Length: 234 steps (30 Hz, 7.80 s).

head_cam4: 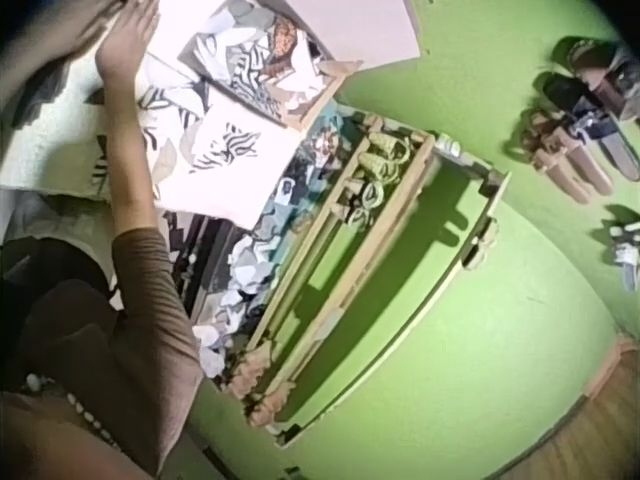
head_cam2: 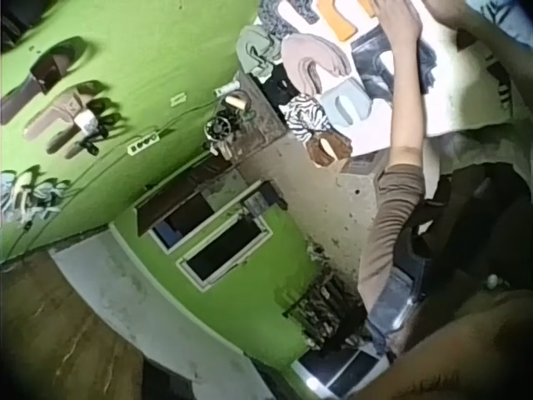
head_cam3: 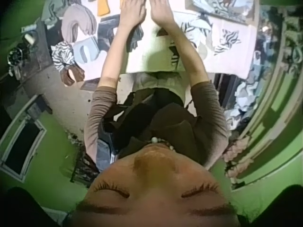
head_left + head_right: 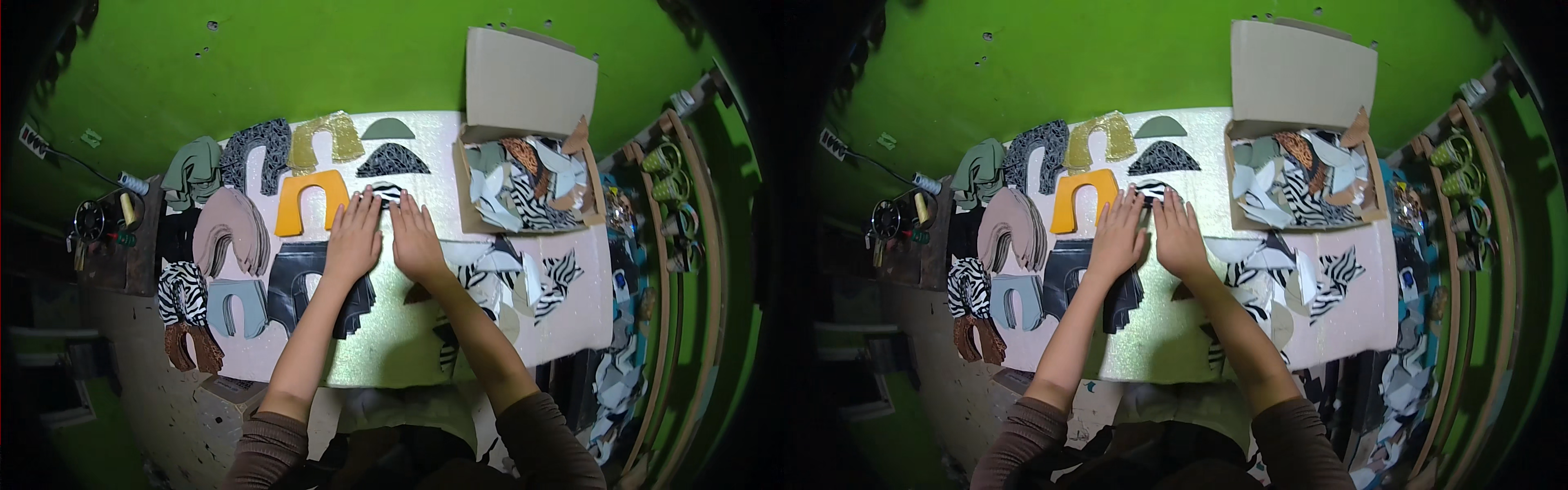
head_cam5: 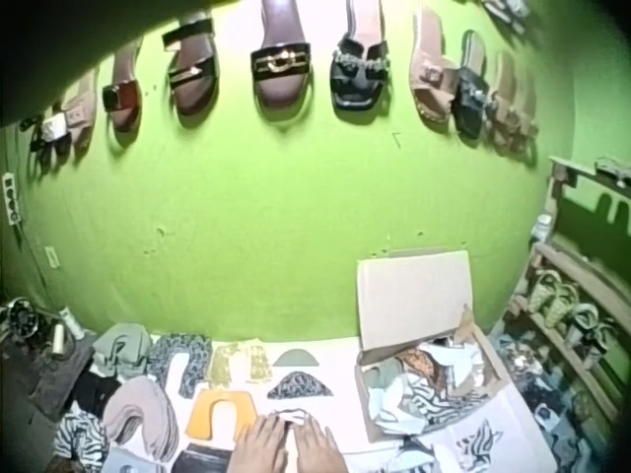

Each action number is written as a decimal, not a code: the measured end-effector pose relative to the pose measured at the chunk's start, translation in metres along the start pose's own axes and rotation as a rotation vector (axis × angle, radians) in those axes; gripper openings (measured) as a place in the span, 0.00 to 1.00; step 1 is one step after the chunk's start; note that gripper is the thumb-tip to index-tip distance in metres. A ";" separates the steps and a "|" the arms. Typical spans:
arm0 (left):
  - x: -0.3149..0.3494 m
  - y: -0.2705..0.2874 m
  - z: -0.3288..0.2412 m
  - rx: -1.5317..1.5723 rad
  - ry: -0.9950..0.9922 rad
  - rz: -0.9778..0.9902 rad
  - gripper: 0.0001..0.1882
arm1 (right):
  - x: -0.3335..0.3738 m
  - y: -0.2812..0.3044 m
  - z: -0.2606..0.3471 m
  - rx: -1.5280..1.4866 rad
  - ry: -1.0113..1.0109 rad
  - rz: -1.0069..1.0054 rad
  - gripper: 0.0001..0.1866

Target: Sorting and organizing pre-cut shoe upper components on a workshop table.

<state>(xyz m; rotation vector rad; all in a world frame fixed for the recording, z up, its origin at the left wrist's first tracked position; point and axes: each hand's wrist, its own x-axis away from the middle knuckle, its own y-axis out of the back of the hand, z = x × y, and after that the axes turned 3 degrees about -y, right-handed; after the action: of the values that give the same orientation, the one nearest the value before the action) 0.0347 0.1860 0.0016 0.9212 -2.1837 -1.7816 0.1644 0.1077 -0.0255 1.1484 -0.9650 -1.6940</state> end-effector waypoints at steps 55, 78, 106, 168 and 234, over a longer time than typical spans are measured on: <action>0.043 -0.067 -0.192 1.270 0.613 0.150 0.17 | 0.158 0.059 -0.117 -1.322 -0.845 0.213 0.21; 0.086 -0.031 -0.082 1.698 0.859 0.300 0.17 | 0.109 0.045 -0.087 0.051 -0.173 0.053 0.20; 0.073 -0.024 -0.077 1.756 0.815 0.223 0.18 | 0.081 0.043 -0.033 -0.578 -0.029 0.250 0.16; -0.060 -0.027 0.062 0.185 0.034 0.305 0.36 | -0.089 -0.017 -0.053 -0.362 0.108 0.454 0.36; 0.061 -0.046 -0.179 0.703 0.311 0.103 0.14 | 0.121 0.109 -0.116 -0.639 0.012 0.327 0.11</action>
<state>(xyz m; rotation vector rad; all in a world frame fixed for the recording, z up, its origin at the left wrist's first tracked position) 0.0919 0.0001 -0.0083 1.0852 -2.5957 -0.7355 0.2723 -0.0577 0.0057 0.5427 -0.5000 -1.5523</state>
